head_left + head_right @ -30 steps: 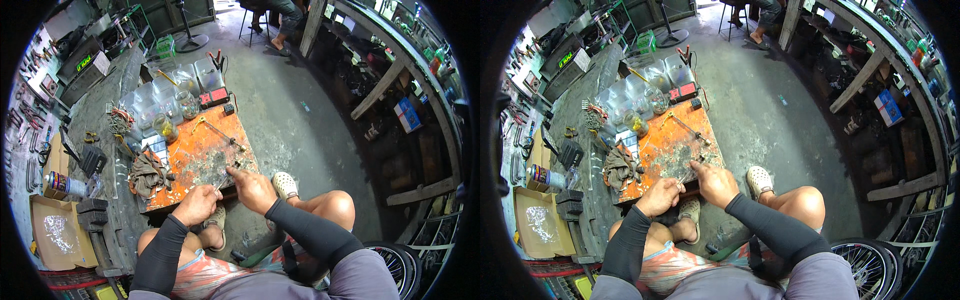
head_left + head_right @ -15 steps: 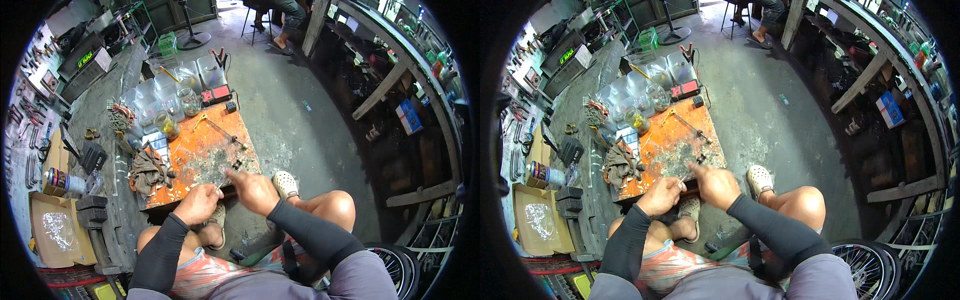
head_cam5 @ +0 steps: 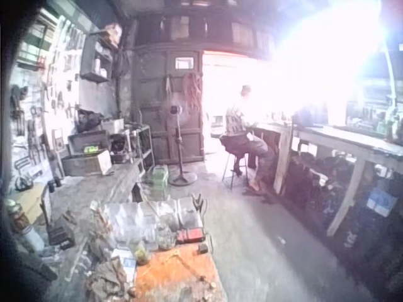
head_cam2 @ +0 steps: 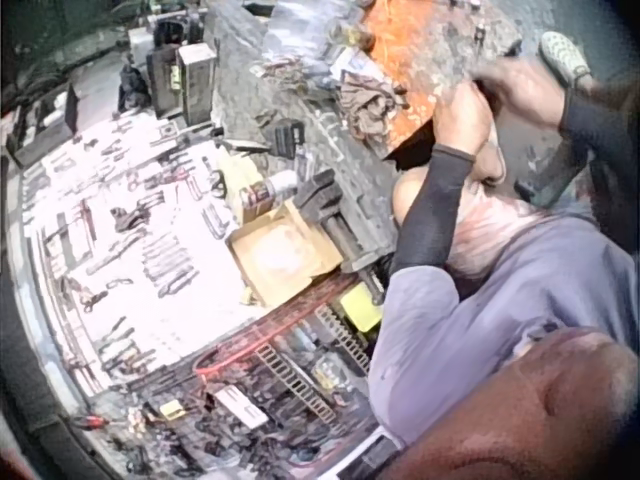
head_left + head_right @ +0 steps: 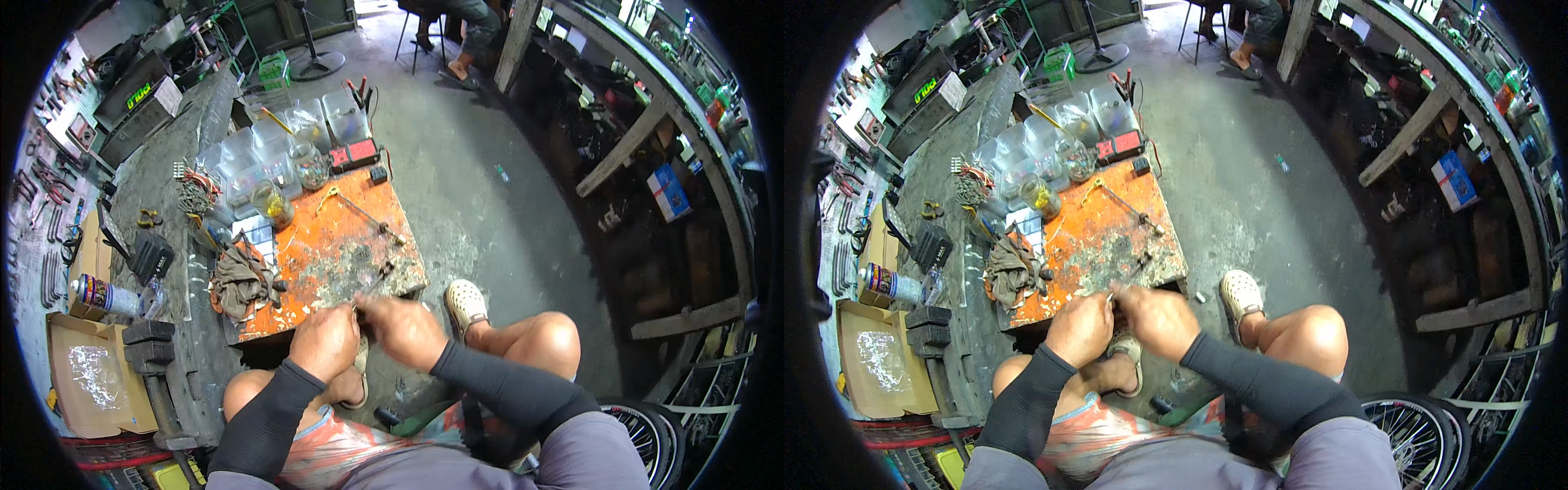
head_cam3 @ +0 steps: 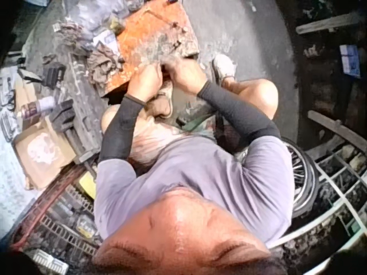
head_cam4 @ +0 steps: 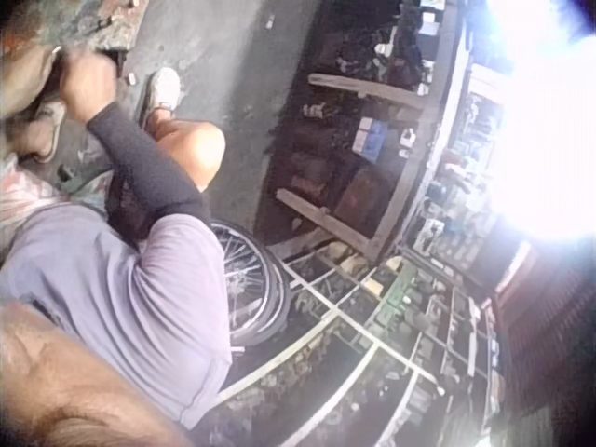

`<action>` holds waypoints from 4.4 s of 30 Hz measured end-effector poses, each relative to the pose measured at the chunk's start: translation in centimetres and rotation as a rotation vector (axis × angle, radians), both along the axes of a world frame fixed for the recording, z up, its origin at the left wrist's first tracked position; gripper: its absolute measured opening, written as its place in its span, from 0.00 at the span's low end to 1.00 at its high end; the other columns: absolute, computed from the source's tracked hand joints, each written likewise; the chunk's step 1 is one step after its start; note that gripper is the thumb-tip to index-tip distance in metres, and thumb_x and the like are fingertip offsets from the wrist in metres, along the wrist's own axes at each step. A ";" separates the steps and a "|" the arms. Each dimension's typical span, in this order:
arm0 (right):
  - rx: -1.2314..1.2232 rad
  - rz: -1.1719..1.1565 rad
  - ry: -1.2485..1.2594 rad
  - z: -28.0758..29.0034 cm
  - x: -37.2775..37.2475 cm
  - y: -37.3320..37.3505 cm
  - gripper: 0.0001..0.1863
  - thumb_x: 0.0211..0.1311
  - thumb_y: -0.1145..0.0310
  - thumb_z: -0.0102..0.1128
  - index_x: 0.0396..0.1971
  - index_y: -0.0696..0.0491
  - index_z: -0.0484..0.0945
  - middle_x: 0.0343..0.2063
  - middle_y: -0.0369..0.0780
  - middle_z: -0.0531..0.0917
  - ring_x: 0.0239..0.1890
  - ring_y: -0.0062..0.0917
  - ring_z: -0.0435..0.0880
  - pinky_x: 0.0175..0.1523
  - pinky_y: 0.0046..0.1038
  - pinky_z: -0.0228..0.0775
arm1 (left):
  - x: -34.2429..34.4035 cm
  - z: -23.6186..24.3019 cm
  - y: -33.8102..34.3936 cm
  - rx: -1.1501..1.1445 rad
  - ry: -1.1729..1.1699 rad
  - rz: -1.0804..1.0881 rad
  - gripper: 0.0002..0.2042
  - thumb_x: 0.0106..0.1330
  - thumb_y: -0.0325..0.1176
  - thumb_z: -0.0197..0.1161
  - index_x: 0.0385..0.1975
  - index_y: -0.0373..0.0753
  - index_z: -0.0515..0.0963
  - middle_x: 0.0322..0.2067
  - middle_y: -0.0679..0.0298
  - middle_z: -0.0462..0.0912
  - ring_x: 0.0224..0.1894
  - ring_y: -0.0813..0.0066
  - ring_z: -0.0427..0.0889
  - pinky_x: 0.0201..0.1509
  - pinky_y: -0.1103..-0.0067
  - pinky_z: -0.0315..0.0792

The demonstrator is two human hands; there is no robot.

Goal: The person sits at a low workbench and uses a file to shape a small metal tool. They then walk to a bench grinder and sharpen the tool against the rotating wheel, repeating the process several times.

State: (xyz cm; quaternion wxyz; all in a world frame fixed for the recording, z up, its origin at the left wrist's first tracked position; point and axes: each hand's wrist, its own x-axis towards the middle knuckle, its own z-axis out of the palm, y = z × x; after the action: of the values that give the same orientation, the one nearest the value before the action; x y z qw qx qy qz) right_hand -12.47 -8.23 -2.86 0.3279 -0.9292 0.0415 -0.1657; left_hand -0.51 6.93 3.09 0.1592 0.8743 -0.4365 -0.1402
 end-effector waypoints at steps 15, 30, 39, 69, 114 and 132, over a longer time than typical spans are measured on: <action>0.227 -0.016 -0.064 -0.7 0.1 1.4 0.26 0.70 0.74 0.61 0.68 0.54 0.81 0.40 0.51 0.91 0.43 0.47 0.92 0.50 0.46 0.85 | 0.3 -0.3 0.0 0.034 -0.114 -0.012 0.10 0.72 0.34 0.61 0.32 0.34 0.83 0.30 0.43 0.88 0.35 0.39 0.91 0.41 0.52 0.85; 0.247 -0.077 0.023 0.6 0.9 0.8 0.20 0.74 0.71 0.58 0.62 0.57 0.84 0.42 0.58 0.90 0.45 0.53 0.91 0.52 0.49 0.84 | 0.1 -0.2 -0.1 0.020 -0.121 -0.004 0.11 0.71 0.34 0.61 0.31 0.34 0.84 0.27 0.43 0.88 0.32 0.39 0.90 0.38 0.52 0.85; 0.300 -0.077 -0.137 -0.2 0.9 2.0 0.21 0.74 0.69 0.58 0.63 0.56 0.85 0.41 0.58 0.89 0.43 0.53 0.91 0.49 0.51 0.84 | 0.0 -0.6 -0.1 0.040 -0.113 -0.004 0.11 0.72 0.34 0.61 0.31 0.35 0.84 0.28 0.42 0.88 0.33 0.40 0.90 0.40 0.52 0.85; 0.186 -0.123 0.061 -0.4 1.5 -0.9 0.24 0.71 0.70 0.61 0.65 0.58 0.82 0.38 0.56 0.90 0.41 0.51 0.91 0.47 0.48 0.84 | 0.7 0.2 -0.3 0.049 0.035 0.006 0.13 0.76 0.35 0.60 0.34 0.32 0.84 0.30 0.38 0.87 0.37 0.34 0.89 0.45 0.49 0.83; 0.013 0.006 0.023 2.8 0.5 -3.3 0.20 0.73 0.69 0.60 0.62 0.52 0.84 0.40 0.47 0.90 0.43 0.46 0.91 0.47 0.44 0.85 | 2.8 0.1 0.0 0.017 0.795 0.216 0.14 0.86 0.33 0.52 0.52 0.30 0.82 0.28 0.66 0.84 0.24 0.79 0.82 0.26 0.80 0.77; -0.081 -0.141 0.181 0.5 1.2 -1.3 0.26 0.70 0.71 0.64 0.68 0.54 0.80 0.38 0.48 0.89 0.36 0.44 0.91 0.41 0.43 0.84 | 2.6 -0.7 0.0 -0.057 0.601 0.146 0.15 0.83 0.31 0.53 0.40 0.26 0.83 0.24 0.55 0.86 0.28 0.64 0.87 0.38 0.65 0.81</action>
State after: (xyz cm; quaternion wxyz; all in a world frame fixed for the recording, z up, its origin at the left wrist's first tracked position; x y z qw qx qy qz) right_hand -11.29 -9.54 -2.41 0.2728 -0.9475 0.1294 -0.1053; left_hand 2.09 6.93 2.40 0.3155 0.8179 -0.3097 -0.3684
